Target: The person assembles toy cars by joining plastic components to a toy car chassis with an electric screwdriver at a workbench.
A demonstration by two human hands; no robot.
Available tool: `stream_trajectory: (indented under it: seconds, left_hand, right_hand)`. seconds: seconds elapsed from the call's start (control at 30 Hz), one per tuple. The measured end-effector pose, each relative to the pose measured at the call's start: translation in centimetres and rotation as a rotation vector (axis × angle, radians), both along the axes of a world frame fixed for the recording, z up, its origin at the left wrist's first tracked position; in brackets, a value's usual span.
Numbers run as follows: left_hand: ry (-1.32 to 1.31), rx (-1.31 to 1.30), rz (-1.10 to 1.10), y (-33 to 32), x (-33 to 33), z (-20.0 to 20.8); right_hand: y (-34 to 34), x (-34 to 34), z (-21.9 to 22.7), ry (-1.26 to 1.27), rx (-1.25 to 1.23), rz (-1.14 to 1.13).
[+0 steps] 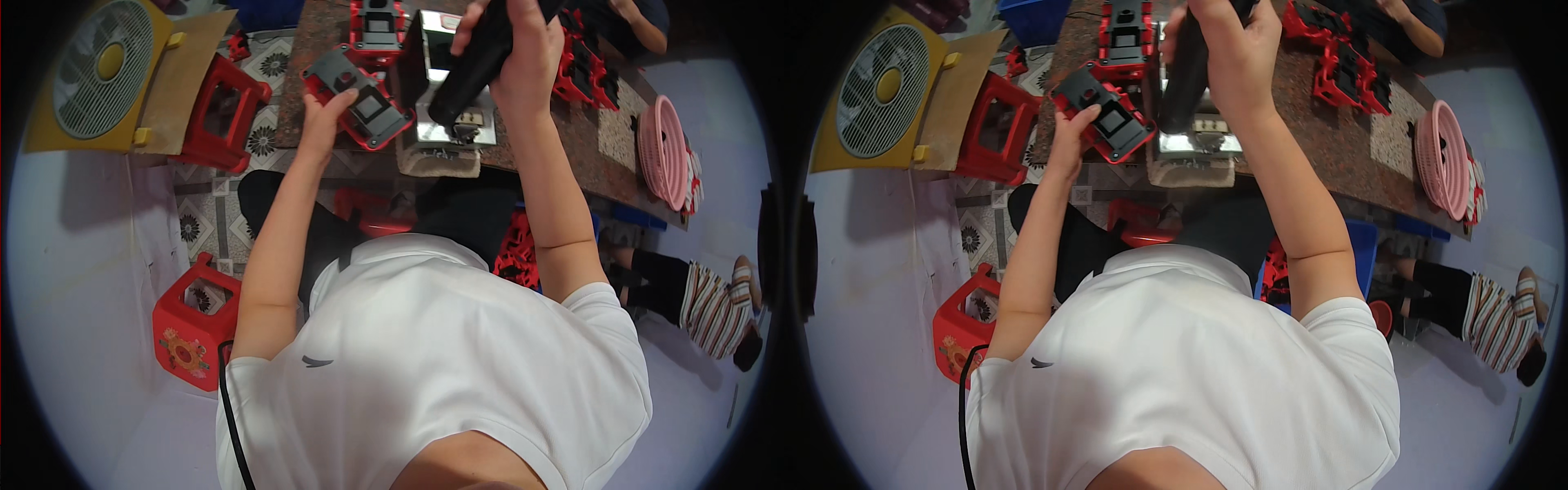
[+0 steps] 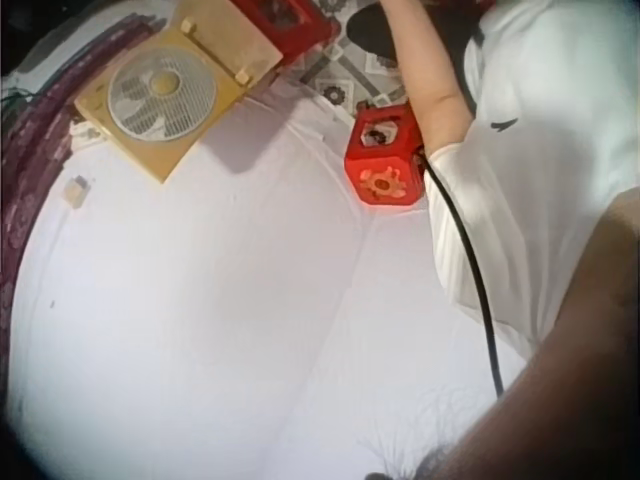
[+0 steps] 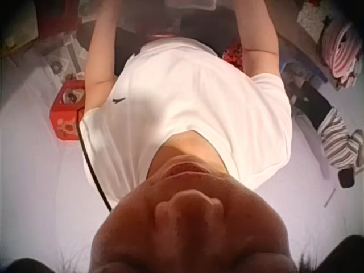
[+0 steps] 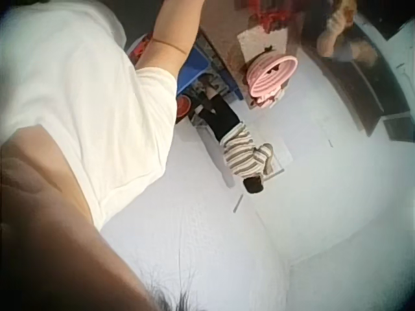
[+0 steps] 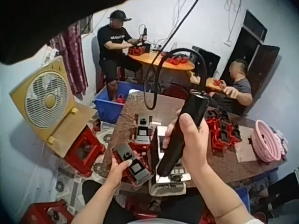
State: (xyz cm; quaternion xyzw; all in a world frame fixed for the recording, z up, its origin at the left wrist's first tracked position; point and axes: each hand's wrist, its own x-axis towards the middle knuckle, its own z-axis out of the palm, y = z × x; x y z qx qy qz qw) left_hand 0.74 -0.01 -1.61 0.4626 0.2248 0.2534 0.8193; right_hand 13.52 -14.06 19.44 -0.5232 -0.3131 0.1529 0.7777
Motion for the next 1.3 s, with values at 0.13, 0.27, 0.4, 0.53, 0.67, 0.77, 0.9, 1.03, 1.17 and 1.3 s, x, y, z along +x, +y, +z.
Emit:
stream_trajectory:
  seconds: [0.13, 0.27, 0.4, 0.53, 0.67, 0.77, 0.9, 1.03, 1.17, 1.3]
  left_hand:
    - [0.101, -0.044, 0.044, -1.5, 0.0, 2.9]
    - [0.139, -0.011, 0.049, -0.9, 0.2, 1.2]
    - [0.092, -0.073, 0.04, -0.9, 0.1, 1.6]
    - [0.105, 0.023, 0.033, -0.4, -0.2, 1.4]
    - [0.092, 0.0, 0.054, -0.4, -0.3, 1.2]
    - [0.094, -0.016, 0.023, -0.3, -0.4, 1.3]
    - [0.018, 0.003, 0.01, -0.4, -0.4, 1.2]
    - [0.051, -0.019, 0.027, -0.3, -0.4, 1.0]
    - [0.044, -0.029, 0.02, -0.3, -0.4, 1.1]
    - [0.034, -0.005, 0.015, -0.2, -0.3, 1.1]
  right_hand:
    - [6.2, -1.0, -1.1, -0.254, 0.4, 0.032]
    - [10.7, -2.8, -1.7, -0.401, 0.41, 0.043]
    - [12.8, -3.2, -2.7, -0.437, 0.44, 0.052]
    - [12.9, -4.1, -2.6, -0.312, 0.37, 0.074]
    - [13.1, -4.0, -2.4, -0.337, 0.366, 0.075]
    - [13.3, -3.6, -2.6, -0.31, 0.338, 0.021]
    - [13.6, -2.5, -3.3, -0.268, 0.306, -0.013]
    - [13.5, -2.3, -3.0, -0.236, 0.321, -0.012]
    - [13.5, -2.4, -2.9, -0.186, 0.313, -0.011]
    - [13.8, -2.3, -3.0, -0.233, 0.319, -0.001]
